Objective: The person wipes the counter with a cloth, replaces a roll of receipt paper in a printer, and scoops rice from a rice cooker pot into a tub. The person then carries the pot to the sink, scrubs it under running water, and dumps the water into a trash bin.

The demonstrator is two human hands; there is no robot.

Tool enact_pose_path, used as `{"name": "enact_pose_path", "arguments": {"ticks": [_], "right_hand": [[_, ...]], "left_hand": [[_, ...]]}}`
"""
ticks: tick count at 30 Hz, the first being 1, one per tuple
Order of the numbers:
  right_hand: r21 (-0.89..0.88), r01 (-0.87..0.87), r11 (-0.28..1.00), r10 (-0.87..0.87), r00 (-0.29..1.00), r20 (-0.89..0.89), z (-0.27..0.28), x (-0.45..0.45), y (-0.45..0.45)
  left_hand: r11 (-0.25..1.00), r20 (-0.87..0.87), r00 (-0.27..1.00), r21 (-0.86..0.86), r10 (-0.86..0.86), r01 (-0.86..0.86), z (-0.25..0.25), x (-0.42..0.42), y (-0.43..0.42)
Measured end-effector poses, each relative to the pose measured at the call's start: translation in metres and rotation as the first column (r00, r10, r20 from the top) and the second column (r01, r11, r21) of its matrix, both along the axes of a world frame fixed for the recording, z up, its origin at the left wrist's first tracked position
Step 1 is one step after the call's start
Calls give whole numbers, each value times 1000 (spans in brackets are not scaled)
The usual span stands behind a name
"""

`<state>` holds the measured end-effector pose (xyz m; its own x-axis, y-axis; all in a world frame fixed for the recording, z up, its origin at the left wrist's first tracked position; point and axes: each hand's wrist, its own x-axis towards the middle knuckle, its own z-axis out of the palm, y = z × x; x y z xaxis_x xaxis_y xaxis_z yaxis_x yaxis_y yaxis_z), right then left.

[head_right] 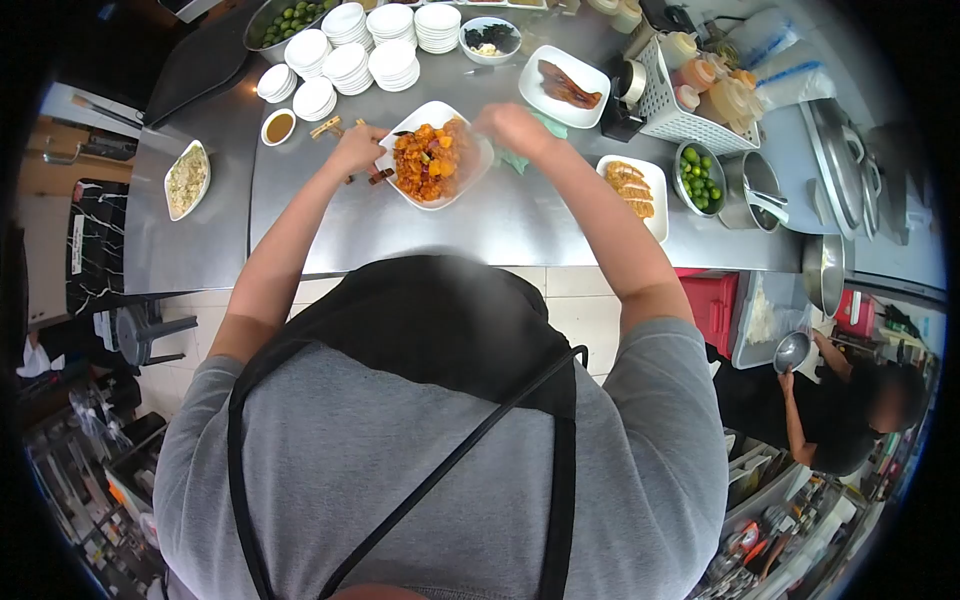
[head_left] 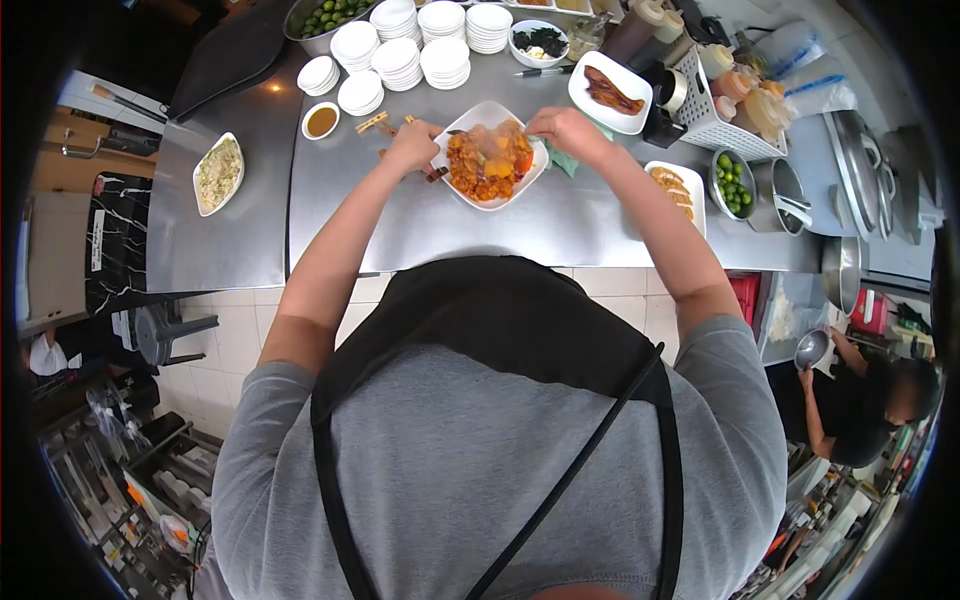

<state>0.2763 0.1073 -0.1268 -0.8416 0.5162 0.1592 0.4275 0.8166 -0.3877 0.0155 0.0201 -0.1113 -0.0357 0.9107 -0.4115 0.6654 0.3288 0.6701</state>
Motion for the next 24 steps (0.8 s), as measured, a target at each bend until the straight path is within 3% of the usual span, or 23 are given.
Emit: {"name": "enact_pose_path", "arguments": {"ticks": [1, 5, 8, 10, 11, 13, 14, 15, 16, 17, 19, 20, 22, 23, 24], "right_hand": [[85, -43, 995, 41, 999, 23, -1, 1, -2], [126, -17, 992, 5, 995, 95, 9, 4, -11], [28, -10, 1000, 4, 984, 181, 9, 18, -18], [-231, 55, 971, 13, 959, 284, 16, 28, -25], [-226, 56, 973, 11, 958, 286, 19, 37, -28], [-372, 116, 921, -92, 992, 82, 28, 61, -36], [-366, 113, 924, -89, 993, 83, 34, 72, -37], [-394, 250, 884, -266, 964, 15, 44, 81, -40], [-434, 374, 819, -435, 899, -47, 50, 86, -42], [-435, 371, 820, -431, 901, -44, 51, 87, -42], [-218, 544, 810, -529, 839, 126, 52, 88, -44], [-219, 543, 811, -528, 840, 128, 50, 85, -43], [-223, 616, 756, -629, 777, 13, 41, 67, -38], [-222, 615, 756, -629, 777, 13, 36, 56, -36], [-234, 621, 748, -646, 762, -45, 31, 42, -33]], "left_hand": [[1000, 2, 1000, 1, -3, 3, 0, 1, -1], [998, 75, 996, -19, 57, -56, 0, -1, -1], [997, 98, 993, -16, 71, -70, -3, -1, -5], [998, 93, 994, -4, 63, -63, -5, 1, -9], [995, 139, 985, -4, 100, -100, -7, 2, -15], [990, 187, 973, -2, 136, -138, -10, 3, -26], [989, 258, 955, -67, 147, -134, -12, 3, -32], [983, 327, 931, -133, 163, -125, -14, 1, -35], [982, 289, 950, -176, 119, -70, -14, -2, -37], [981, 290, 949, -178, 124, -74, -12, -4, -35], [999, -70, 997, 32, 13, -10, 7, -1, -33], [999, -70, 997, 31, 13, -11, -4, -4, -23], [851, -351, 934, 507, 61, 135, -25, -9, 2], [851, -350, 935, 508, 62, 134, -27, -8, 11], [938, -268, 962, 343, 45, 52, -12, -1, 17]]}}
